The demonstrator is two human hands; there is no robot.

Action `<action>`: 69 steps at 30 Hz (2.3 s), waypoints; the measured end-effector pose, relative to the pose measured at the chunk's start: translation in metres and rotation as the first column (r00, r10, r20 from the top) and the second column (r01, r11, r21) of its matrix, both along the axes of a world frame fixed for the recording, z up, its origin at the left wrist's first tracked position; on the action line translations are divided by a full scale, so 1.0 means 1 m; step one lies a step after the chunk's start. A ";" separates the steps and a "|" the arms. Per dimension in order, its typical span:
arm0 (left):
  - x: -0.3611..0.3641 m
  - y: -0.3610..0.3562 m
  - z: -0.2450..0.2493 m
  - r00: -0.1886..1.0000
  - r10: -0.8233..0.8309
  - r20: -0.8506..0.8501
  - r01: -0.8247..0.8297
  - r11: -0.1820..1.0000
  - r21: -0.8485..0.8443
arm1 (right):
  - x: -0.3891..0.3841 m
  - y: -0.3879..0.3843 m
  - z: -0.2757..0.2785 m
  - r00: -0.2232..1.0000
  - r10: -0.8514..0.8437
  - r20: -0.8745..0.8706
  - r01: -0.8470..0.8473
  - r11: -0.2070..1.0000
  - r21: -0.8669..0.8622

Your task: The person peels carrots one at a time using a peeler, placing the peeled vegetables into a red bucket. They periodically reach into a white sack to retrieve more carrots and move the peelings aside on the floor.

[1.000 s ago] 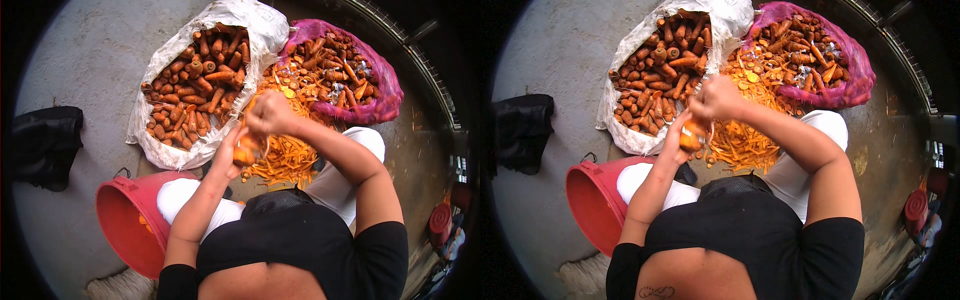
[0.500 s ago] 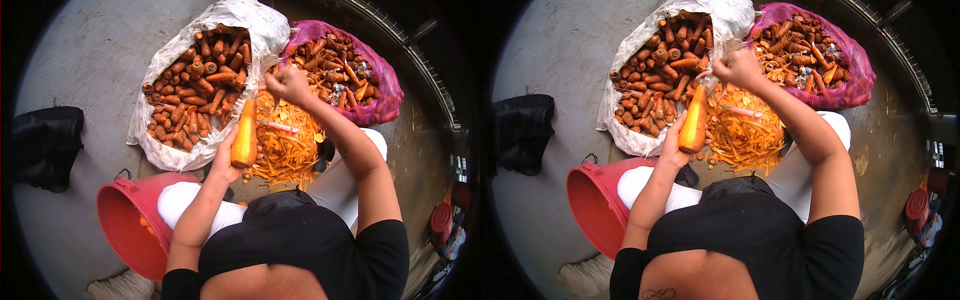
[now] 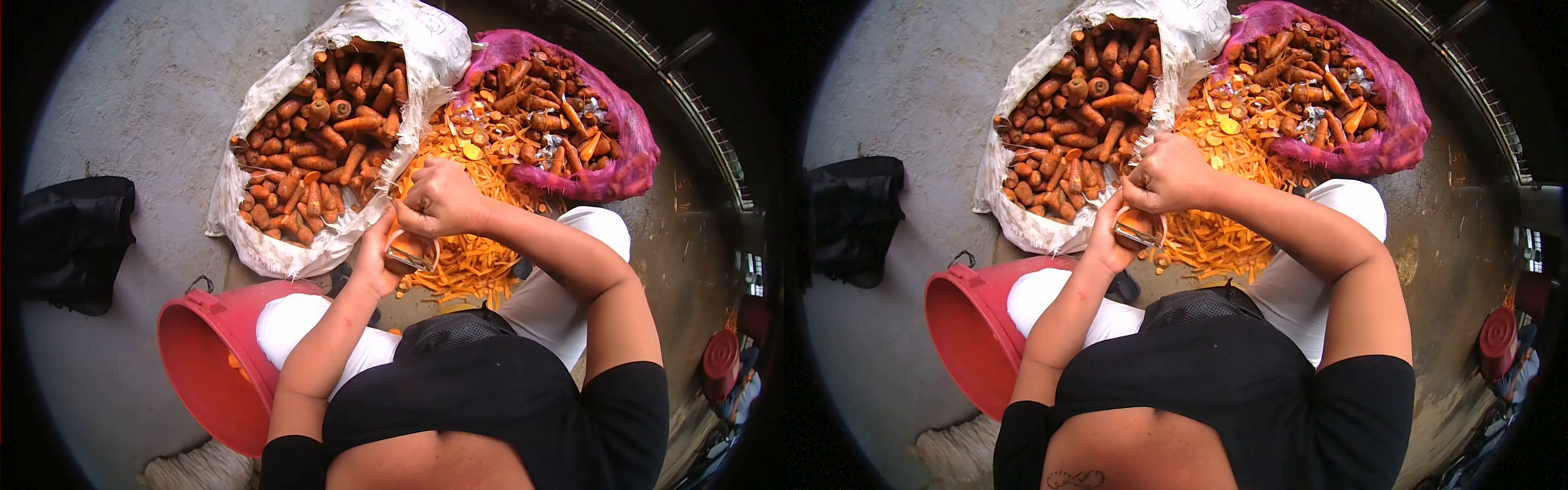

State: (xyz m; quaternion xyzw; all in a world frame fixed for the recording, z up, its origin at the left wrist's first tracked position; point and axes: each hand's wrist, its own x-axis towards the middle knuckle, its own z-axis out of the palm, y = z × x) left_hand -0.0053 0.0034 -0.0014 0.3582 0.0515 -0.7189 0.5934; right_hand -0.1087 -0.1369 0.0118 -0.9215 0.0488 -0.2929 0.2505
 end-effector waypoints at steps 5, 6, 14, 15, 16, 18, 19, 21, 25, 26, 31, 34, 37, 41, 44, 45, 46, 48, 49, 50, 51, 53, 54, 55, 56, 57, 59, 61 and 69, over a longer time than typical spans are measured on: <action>-0.004 -0.002 0.011 0.999 0.013 0.052 -0.013 1.000 0.008 | 0.001 -0.003 -0.006 0.999 -0.025 0.025 0.022 0.994 0.108; -0.004 -0.002 0.011 0.997 -0.004 0.075 0.001 0.999 0.041 | 0.002 -0.004 -0.008 0.999 -0.026 0.035 0.022 0.994 0.109; -0.005 0.020 0.021 0.988 -0.154 0.030 0.156 0.984 -0.081 | -0.016 -0.109 -0.043 0.661 -0.668 -0.341 0.589 0.744 -0.316; -0.003 0.020 0.025 0.987 -0.158 0.007 0.158 0.980 -0.119 | -0.020 -0.110 -0.044 0.645 -0.696 -0.315 0.648 0.717 -0.257; -0.002 0.020 0.026 0.989 -0.147 0.029 0.149 0.983 -0.104 | -0.023 -0.112 -0.045 0.626 -0.723 -0.292 0.700 0.686 -0.198; 0.001 0.016 0.026 0.991 -0.116 0.065 0.121 0.990 -0.077 | -0.018 -0.115 -0.050 0.623 -0.712 -0.323 0.731 0.677 -0.082; 0.005 0.015 0.019 0.992 -0.121 0.041 0.122 0.992 -0.025 | -0.015 -0.115 -0.053 0.627 -0.701 -0.339 0.739 0.673 -0.026; 0.005 0.012 0.010 0.999 -0.032 0.039 0.032 0.999 0.010 | -0.009 -0.099 -0.032 0.755 -0.540 -0.372 0.632 0.751 0.191; 0.004 0.009 0.004 0.997 0.035 0.064 -0.042 0.993 0.112 | 0.001 -0.054 -0.013 0.943 -0.271 -0.194 0.320 0.898 0.303; 0.002 0.008 0.004 0.996 0.045 0.083 -0.056 0.989 0.135 | 0.001 -0.045 -0.011 0.972 -0.202 -0.120 0.223 0.952 0.210; 0.002 0.003 -0.004 0.997 0.079 0.003 -0.079 0.988 0.133 | 0.000 -0.007 -0.001 1.000 -0.002 -0.002 0.003 0.994 0.112; -0.001 0.002 0.000 0.996 0.082 0.042 -0.088 0.984 0.157 | 0.000 -0.001 -0.003 0.999 0.042 0.023 -0.043 0.996 0.073; -0.003 0.001 -0.003 0.995 0.082 0.047 -0.088 0.987 0.133 | 0.000 -0.001 -0.003 0.997 0.069 0.041 -0.070 0.997 0.038; -0.004 -0.002 -0.001 0.993 0.112 0.030 -0.115 0.987 0.111 | 0.002 -0.003 -0.004 0.997 0.051 0.060 -0.054 0.997 0.052; -0.003 0.008 -0.002 0.990 0.049 0.135 -0.056 0.997 0.048 | 0.006 -0.014 -0.010 0.995 -0.057 0.086 0.050 0.995 0.081; -0.003 0.013 -0.001 0.982 0.012 0.189 -0.016 1.000 0.020 | 0.006 -0.026 -0.014 0.990 -0.133 0.044 0.131 0.990 0.046; -0.004 0.016 0.002 0.988 -0.028 0.152 0.024 0.999 0.025 | 0.007 -0.042 -0.022 0.973 -0.231 0.025 0.229 0.972 0.049; -0.007 0.021 0.011 0.991 -0.111 0.076 0.109 0.994 0.032 | 0.001 -0.072 -0.026 0.936 -0.332 -0.118 0.325 0.943 -0.076; -0.004 0.023 0.012 0.989 -0.143 0.033 0.144 0.989 -0.029 | -0.002 -0.084 -0.029 0.842 -0.471 -0.264 0.422 0.879 -0.222; -0.005 0.023 0.017 0.990 -0.135 0.033 0.137 0.988 -0.067 | -0.008 -0.097 -0.037 0.818 -0.496 -0.292 0.432 0.864 -0.257; -0.006 0.021 0.025 0.991 -0.132 0.036 0.135 0.985 -0.104 | -0.010 -0.105 -0.042 0.742 -0.590 -0.319 0.512 0.805 -0.299; -0.004 0.019 0.031 0.992 -0.112 0.056 0.119 0.983 -0.140 | -0.009 -0.110 -0.046 0.657 -0.715 -0.240 0.625 0.694 -0.357; -0.003 0.017 0.030 0.995 -0.080 0.056 0.085 0.992 -0.091 | -0.008 -0.108 -0.045 0.678 -0.689 -0.257 0.653 0.725 -0.222; -0.002 0.013 0.029 0.998 -0.042 0.056 0.044 0.998 -0.042 | -0.006 -0.105 -0.044 0.704 -0.657 -0.270 0.663 0.744 -0.082; -0.001 0.012 0.028 0.998 0.000 0.057 -0.001 1.000 0.008 | -0.002 -0.098 -0.035 0.733 -0.620 -0.280 0.658 0.751 0.060; 0.004 0.014 0.020 1.000 0.005 0.013 -0.004 0.998 -0.068 | 0.000 -0.089 -0.025 0.787 -0.544 -0.292 0.599 0.786 0.151; 0.011 0.015 0.007 0.999 0.006 0.043 -0.007 1.000 0.002 | 0.002 -0.065 -0.008 0.891 -0.356 -0.282 0.429 0.863 0.267; 0.010 0.014 0.003 0.998 0.021 0.054 -0.023 0.999 0.042 | 0.004 -0.040 -0.001 0.973 -0.196 -0.121 0.218 0.952 0.216; 0.003 0.009 -0.006 1.000 -0.002 -0.028 0.003 0.999 0.033 | -0.002 0.008 0.004 0.996 0.061 0.058 -0.063 0.998 0.026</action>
